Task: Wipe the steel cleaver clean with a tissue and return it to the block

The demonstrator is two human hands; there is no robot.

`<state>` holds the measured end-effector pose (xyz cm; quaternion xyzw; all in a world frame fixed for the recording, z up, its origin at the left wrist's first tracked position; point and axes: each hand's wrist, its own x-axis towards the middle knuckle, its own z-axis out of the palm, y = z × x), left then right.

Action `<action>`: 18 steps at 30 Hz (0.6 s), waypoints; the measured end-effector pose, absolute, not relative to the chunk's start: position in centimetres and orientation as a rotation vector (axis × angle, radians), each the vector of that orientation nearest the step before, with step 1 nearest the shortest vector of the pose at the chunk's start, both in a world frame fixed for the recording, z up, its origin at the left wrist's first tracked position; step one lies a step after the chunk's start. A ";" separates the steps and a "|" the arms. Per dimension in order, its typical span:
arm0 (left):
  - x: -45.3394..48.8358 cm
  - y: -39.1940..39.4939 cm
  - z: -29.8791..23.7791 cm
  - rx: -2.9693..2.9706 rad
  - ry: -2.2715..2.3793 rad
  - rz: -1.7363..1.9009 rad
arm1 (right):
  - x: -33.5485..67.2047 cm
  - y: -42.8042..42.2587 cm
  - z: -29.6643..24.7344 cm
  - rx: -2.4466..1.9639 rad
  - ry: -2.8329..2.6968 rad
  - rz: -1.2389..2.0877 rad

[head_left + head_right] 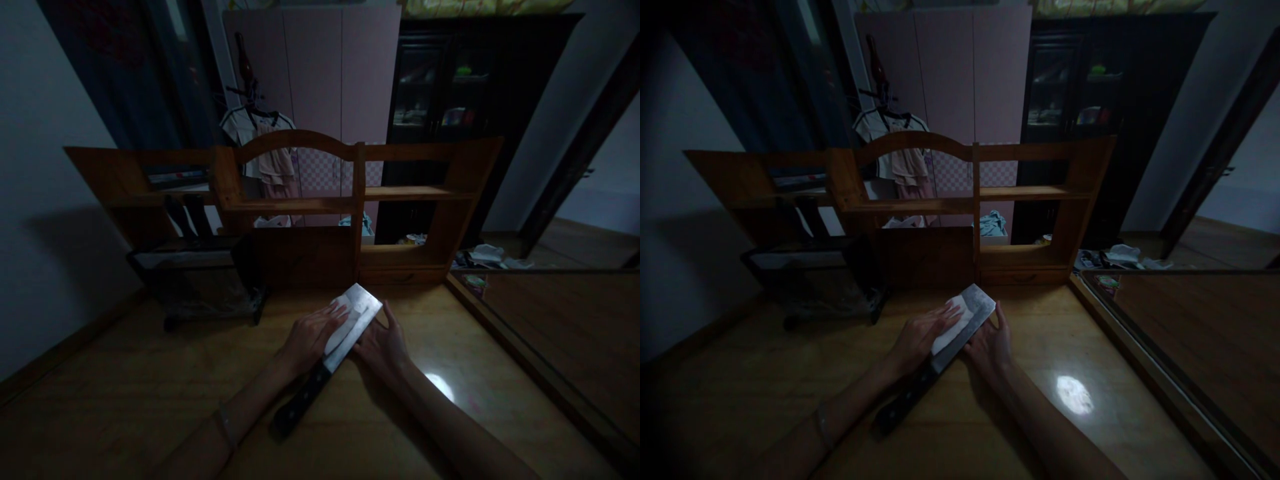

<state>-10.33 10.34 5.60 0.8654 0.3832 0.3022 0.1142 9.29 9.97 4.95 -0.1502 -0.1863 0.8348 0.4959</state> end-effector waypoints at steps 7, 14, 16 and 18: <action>-10.2 10.1 5.9 2.456 1.137 0.882 | 9.4 10.4 4.5 -0.336 -0.467 2.048; -9.9 10.1 5.9 2.382 1.159 0.920 | 9.5 10.7 4.0 -0.333 -0.477 2.054; -10.0 10.1 5.8 2.410 1.153 0.928 | 9.6 10.8 4.0 -0.325 -0.501 2.050; -10.2 10.1 5.6 2.460 1.145 0.928 | 9.6 11.0 3.9 -0.342 -0.536 2.051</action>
